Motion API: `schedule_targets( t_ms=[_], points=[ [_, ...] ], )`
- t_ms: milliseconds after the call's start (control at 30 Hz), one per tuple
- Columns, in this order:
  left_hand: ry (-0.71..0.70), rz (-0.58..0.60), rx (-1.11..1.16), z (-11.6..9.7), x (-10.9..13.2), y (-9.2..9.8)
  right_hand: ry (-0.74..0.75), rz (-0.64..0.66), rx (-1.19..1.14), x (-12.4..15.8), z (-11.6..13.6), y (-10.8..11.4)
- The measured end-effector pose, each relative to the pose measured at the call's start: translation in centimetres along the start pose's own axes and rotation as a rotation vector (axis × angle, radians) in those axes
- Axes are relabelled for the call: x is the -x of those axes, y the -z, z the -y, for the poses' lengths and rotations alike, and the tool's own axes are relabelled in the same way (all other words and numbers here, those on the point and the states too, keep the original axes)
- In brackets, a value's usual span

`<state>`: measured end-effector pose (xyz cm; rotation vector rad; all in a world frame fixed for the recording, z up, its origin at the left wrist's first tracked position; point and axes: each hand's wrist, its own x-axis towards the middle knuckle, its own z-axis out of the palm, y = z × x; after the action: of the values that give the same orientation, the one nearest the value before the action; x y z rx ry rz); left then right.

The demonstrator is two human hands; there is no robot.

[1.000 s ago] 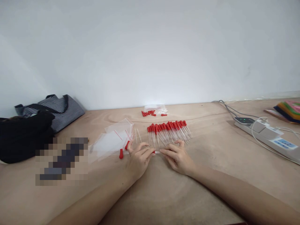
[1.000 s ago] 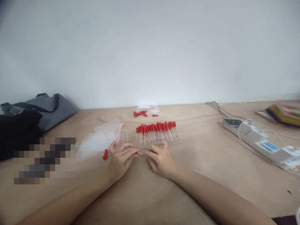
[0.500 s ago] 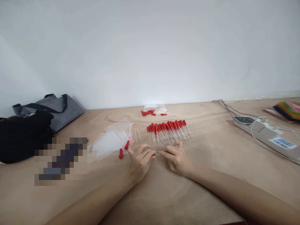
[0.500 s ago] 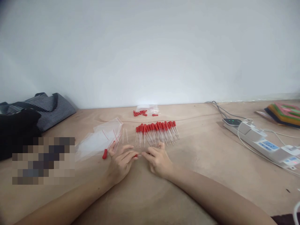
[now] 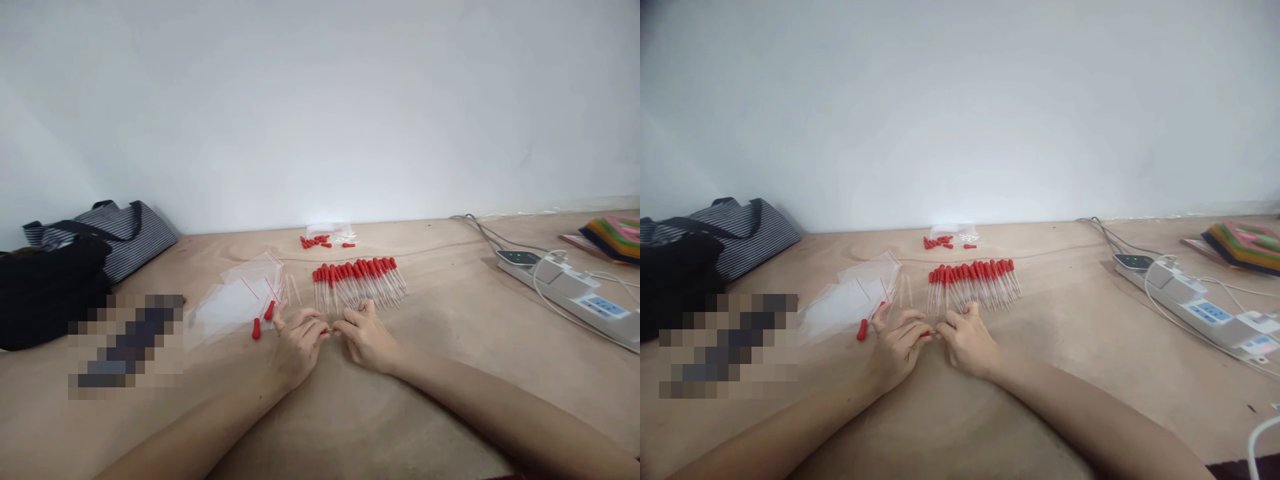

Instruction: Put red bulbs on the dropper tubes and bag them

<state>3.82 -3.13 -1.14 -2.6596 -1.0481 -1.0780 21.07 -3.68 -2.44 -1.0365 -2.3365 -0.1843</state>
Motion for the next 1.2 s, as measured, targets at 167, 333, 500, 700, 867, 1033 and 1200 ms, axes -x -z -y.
schedule_targets(
  t_ms=[167, 333, 500, 700, 867, 1033, 1200],
  points=[
    [-0.01, -0.024, -0.011, 0.3, -0.1, -0.2, -0.055, 0.067, -0.094, -0.4, 0.1, 0.0],
    [-0.028, -0.03, -0.089, 1.3, -0.6, 0.7, -0.124, 0.084, -0.158, -0.6, 0.1, 0.4],
    [-0.035, -0.054, -0.144, 2.0, -0.7, 1.4, -0.132, 0.058, -0.205, -0.6, -0.2, 0.6],
    [-0.017, -0.035, -0.136, 2.0, -0.5, 1.3, -0.039, 0.029, -0.042, -0.5, -0.4, 0.8],
    [0.067, 0.12, -0.217, 3.2, -0.4, 2.0, -0.174, 0.039, 0.067, -1.0, -1.3, 1.3],
    [0.308, 0.231, -0.385, 5.8, -0.4, 3.8, -0.698, -0.007, 0.063, -3.0, -3.5, 1.3],
    [0.483, 0.461, -0.362, 7.3, -0.8, 5.9, -0.81, 0.021, 0.178, -4.8, -4.2, -0.4]
  ],
)
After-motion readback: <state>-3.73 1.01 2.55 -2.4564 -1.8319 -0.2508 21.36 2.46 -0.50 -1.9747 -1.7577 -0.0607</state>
